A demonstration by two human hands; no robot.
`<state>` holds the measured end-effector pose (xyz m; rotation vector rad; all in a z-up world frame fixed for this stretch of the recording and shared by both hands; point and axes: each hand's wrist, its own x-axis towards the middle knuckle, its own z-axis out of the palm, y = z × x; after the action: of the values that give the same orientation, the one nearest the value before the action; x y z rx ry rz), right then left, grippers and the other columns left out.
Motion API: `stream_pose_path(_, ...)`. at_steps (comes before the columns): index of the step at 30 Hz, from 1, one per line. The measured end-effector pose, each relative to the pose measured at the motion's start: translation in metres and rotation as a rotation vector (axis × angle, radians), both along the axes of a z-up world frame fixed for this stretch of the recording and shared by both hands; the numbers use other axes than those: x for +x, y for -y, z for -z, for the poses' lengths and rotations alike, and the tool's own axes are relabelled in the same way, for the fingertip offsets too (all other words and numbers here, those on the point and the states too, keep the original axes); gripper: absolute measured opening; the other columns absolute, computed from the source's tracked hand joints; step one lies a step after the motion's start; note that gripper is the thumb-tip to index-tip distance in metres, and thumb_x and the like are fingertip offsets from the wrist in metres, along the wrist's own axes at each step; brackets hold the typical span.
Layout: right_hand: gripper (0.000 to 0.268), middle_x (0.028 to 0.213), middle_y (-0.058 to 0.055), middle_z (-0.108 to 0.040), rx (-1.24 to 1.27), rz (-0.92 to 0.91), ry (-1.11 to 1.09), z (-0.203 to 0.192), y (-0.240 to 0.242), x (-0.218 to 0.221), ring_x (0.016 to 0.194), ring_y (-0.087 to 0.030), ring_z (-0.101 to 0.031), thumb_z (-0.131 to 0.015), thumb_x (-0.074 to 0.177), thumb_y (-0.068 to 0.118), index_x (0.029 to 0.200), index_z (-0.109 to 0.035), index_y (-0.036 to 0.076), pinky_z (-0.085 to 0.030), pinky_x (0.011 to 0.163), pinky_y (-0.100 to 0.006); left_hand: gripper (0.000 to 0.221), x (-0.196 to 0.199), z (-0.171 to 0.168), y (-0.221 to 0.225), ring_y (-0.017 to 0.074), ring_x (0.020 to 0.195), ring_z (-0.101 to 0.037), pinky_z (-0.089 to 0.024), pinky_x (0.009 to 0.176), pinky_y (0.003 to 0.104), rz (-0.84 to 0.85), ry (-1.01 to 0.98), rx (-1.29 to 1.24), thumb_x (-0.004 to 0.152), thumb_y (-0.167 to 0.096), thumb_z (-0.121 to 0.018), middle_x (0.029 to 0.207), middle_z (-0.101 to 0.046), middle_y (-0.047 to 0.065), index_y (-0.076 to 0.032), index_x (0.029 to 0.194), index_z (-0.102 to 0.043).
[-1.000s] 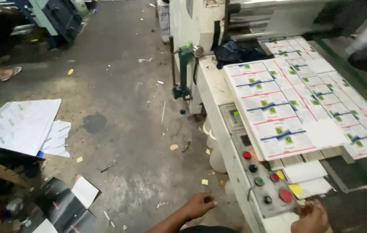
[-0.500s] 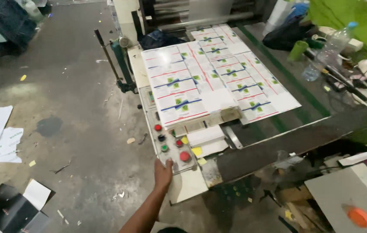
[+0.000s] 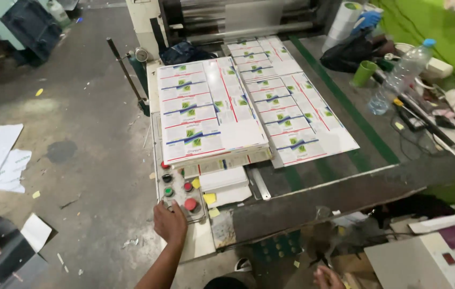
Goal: The person handles a large stack of printed paper sheets, lifting and flipping them to align the edges. They then repeatedly pick up individual sheets from a pile and place them onto a conveyor belt or machine surface.
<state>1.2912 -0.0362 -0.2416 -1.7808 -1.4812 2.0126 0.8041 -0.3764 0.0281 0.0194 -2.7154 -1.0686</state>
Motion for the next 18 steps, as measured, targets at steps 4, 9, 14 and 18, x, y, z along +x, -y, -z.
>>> stream_pose_path(4,0.048,0.13,-0.004,-0.066,-0.012,-0.241,0.081,-0.025,-0.069,-0.043,0.119,-0.023,-0.067,-0.06,0.101,0.035,0.146,-0.054,0.017,-0.055,0.1,-0.052,0.046,-0.008,0.011,-0.006,0.0374,0.124,-0.057,-0.045,0.1,0.054,-0.052,0.09,-0.049,0.099,-0.039,-0.057,0.131,-0.06,0.017,-0.006,0.13,-0.062)
stream_pose_path(9,0.046,0.117,-0.013,-0.078,0.269,-0.221,0.196,-0.115,-0.141,-0.082,0.105,-0.025,-0.074,-0.06,0.102,0.038,0.14,-0.066,0.011,-0.059,0.095,-0.047,0.05,-0.011,0.049,-0.005,0.0376,0.142,-0.041,-0.023,0.112,0.066,-0.033,-0.132,-0.141,0.101,-0.042,-0.056,0.149,-0.048,0.022,-0.005,0.134,-0.063)
stream_pose_path(14,0.042,0.107,-0.014,-0.076,0.422,-0.063,-0.058,-0.136,-0.221,-0.123,0.094,-0.023,-0.071,-0.061,0.105,0.033,0.133,-0.067,0.003,-0.057,0.085,-0.042,0.052,-0.007,0.038,-0.024,0.0348,0.146,-0.036,-0.013,0.112,0.076,-0.13,0.032,-0.152,0.099,-0.044,-0.057,0.15,-0.047,0.018,-0.004,0.132,-0.062)
stream_pose_path(18,0.035,0.097,-0.01,-0.075,0.719,-0.121,-0.188,-0.17,-0.26,-0.164,0.088,-0.018,-0.071,-0.062,0.105,0.026,0.127,-0.07,0.001,-0.056,0.078,-0.034,0.068,-0.013,0.082,-0.027,0.0411,0.144,-0.037,-0.012,0.112,0.077,-0.321,-0.114,-0.058,0.097,-0.045,-0.064,0.148,-0.048,0.024,0.007,0.14,-0.054)
